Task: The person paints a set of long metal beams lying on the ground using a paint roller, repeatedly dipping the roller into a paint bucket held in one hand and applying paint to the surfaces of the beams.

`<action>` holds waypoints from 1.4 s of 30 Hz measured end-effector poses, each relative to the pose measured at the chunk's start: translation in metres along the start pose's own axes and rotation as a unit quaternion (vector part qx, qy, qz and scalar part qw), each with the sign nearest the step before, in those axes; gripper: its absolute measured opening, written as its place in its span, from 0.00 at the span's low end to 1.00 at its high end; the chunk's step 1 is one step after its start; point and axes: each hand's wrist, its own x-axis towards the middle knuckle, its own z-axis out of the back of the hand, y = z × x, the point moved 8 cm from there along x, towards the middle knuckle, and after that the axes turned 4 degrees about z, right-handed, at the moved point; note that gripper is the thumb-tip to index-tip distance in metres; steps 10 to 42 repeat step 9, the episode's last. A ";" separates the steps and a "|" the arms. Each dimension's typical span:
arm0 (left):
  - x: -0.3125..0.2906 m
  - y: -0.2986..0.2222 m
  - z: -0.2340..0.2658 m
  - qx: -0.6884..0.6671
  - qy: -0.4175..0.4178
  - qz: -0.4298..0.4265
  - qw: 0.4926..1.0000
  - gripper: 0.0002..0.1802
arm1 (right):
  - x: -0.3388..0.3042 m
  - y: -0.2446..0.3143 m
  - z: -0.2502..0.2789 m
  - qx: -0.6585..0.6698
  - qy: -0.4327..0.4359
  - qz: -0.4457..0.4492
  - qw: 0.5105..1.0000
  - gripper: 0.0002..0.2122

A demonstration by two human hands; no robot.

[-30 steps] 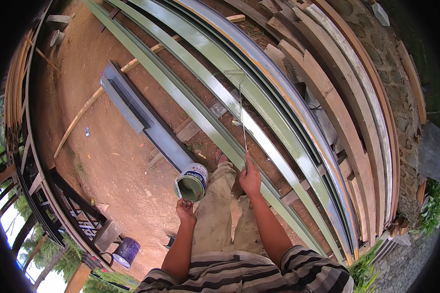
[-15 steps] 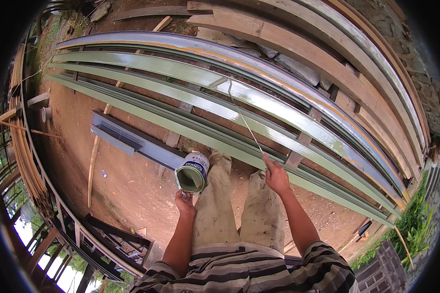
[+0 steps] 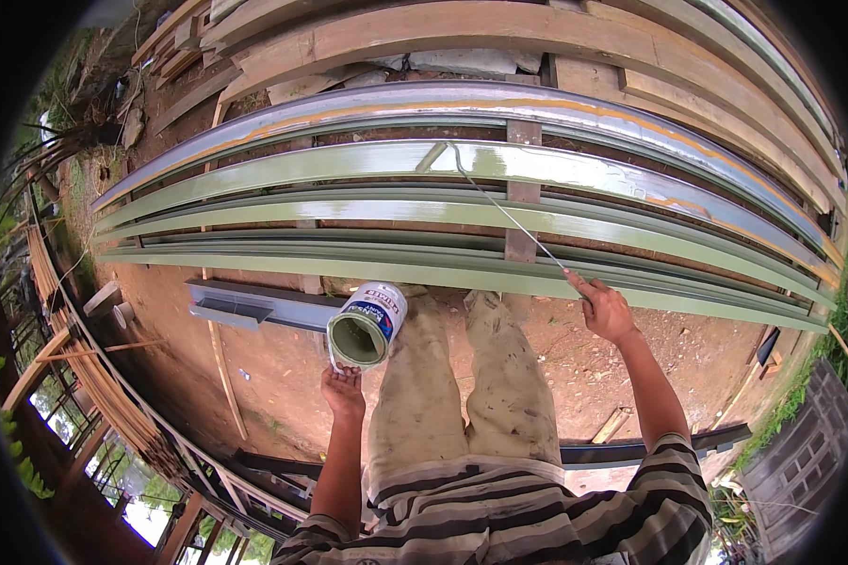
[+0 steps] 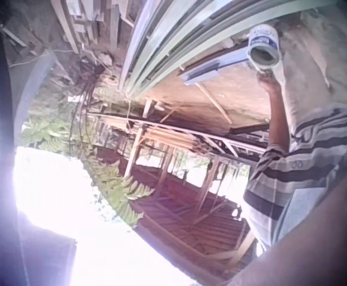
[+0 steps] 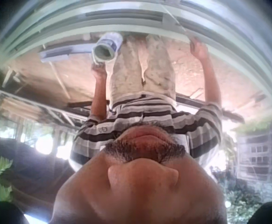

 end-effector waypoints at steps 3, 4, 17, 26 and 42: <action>-0.009 0.008 -0.021 0.020 0.024 0.007 0.999 0.14 | -0.030 -0.041 0.027 0.003 -0.010 -0.012 1.000 0.35; -0.011 0.010 -0.026 0.027 0.034 0.008 0.999 0.15 | -0.040 -0.055 0.035 0.005 -0.015 -0.015 1.000 0.35; -0.003 0.019 -0.026 0.053 0.055 0.055 0.996 0.16 | -0.096 -0.141 0.059 0.007 0.010 -0.041 0.999 0.34; -0.003 0.019 -0.026 0.053 0.055 0.055 0.996 0.16 | -0.096 -0.141 0.059 0.007 0.010 -0.041 0.999 0.34; -0.003 0.019 -0.026 0.053 0.055 0.055 0.996 0.16 | -0.096 -0.141 0.059 0.007 0.010 -0.041 0.999 0.34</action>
